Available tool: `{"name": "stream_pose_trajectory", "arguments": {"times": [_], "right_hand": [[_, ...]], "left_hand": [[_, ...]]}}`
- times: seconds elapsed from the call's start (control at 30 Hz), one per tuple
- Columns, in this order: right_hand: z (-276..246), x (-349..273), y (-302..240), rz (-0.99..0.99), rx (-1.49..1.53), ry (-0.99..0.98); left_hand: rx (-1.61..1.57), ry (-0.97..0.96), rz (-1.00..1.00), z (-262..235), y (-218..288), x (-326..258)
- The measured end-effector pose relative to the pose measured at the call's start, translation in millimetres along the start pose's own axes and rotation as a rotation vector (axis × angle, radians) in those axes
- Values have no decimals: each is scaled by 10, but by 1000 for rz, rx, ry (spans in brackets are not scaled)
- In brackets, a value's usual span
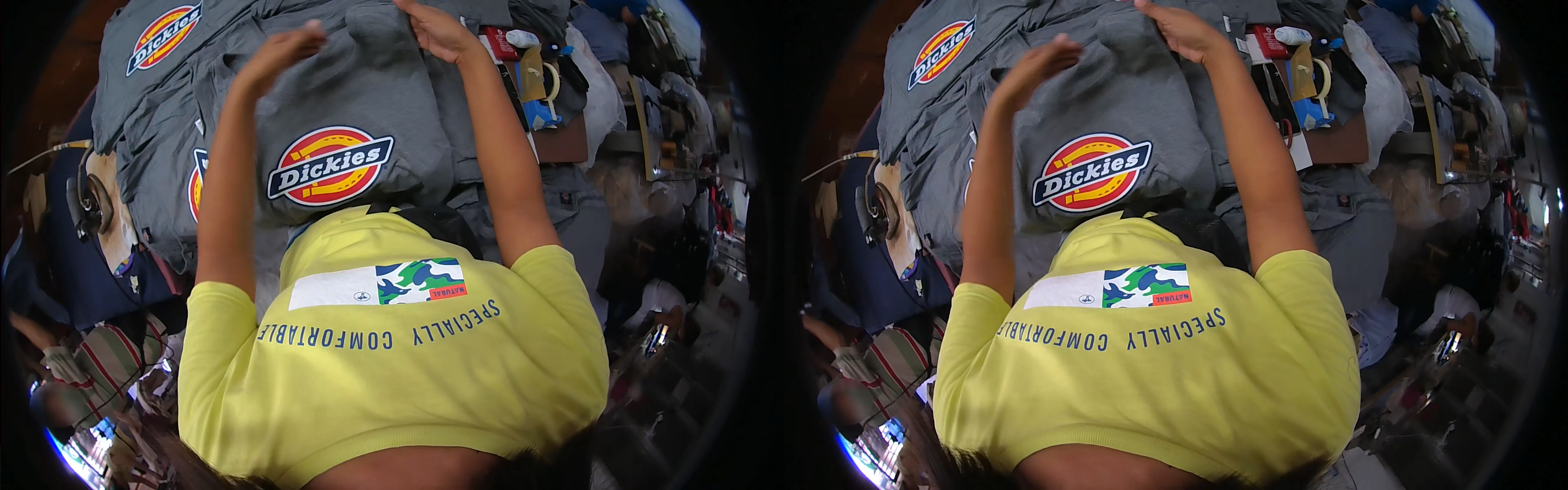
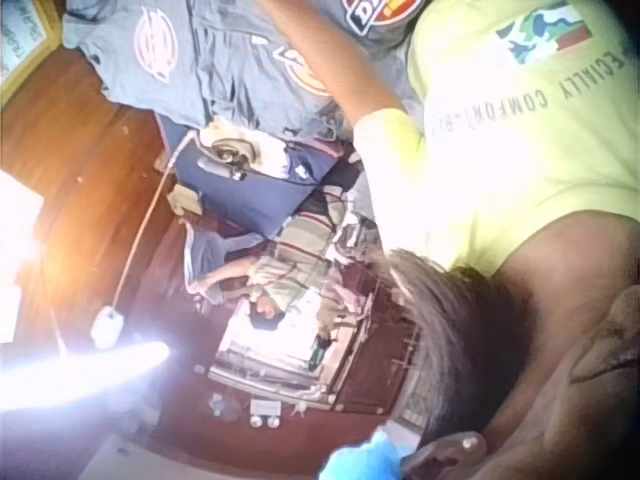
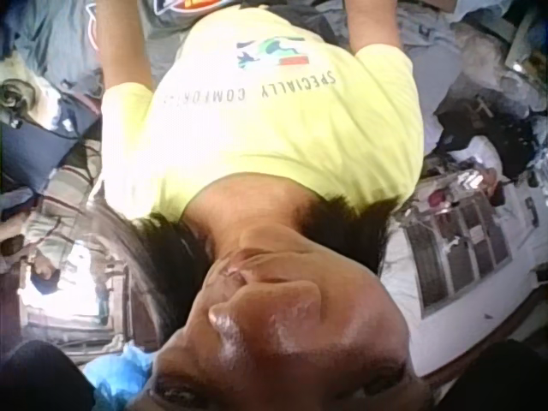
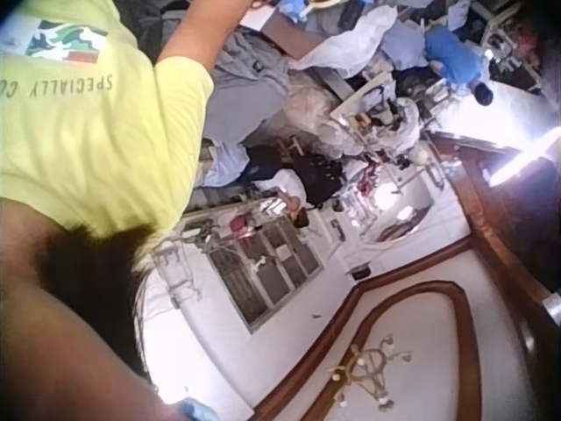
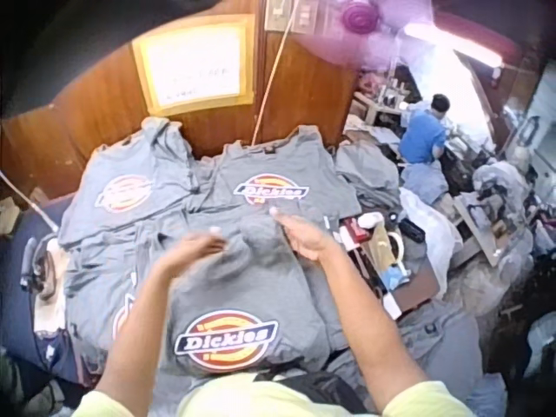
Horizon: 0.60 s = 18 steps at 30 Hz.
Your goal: The person folds several grey garments by hand, smoothing the fabric and using shears to trim stray threads before stacking the items.
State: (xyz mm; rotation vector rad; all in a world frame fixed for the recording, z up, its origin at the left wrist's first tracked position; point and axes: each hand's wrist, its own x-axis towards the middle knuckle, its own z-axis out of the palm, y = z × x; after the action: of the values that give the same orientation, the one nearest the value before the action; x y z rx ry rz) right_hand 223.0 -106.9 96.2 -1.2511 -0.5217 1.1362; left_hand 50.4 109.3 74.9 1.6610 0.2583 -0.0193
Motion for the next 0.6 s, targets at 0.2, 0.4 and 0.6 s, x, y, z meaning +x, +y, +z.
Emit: {"name": "stream_pose_trajectory", "arguments": {"times": [0.2, 0.4, 0.6], "right_hand": [[228, -180, -130, -217, -450, 97], [222, -435, 352, 4, -661, 236], [425, -1147, 603, 349, -912, 61]], "left_hand": [[-373, -45, 33, 589, 66, 517], [-1095, -182, -3, 284, 109, 888], [-1128, -514, 127, 221, 525, 791]]}}
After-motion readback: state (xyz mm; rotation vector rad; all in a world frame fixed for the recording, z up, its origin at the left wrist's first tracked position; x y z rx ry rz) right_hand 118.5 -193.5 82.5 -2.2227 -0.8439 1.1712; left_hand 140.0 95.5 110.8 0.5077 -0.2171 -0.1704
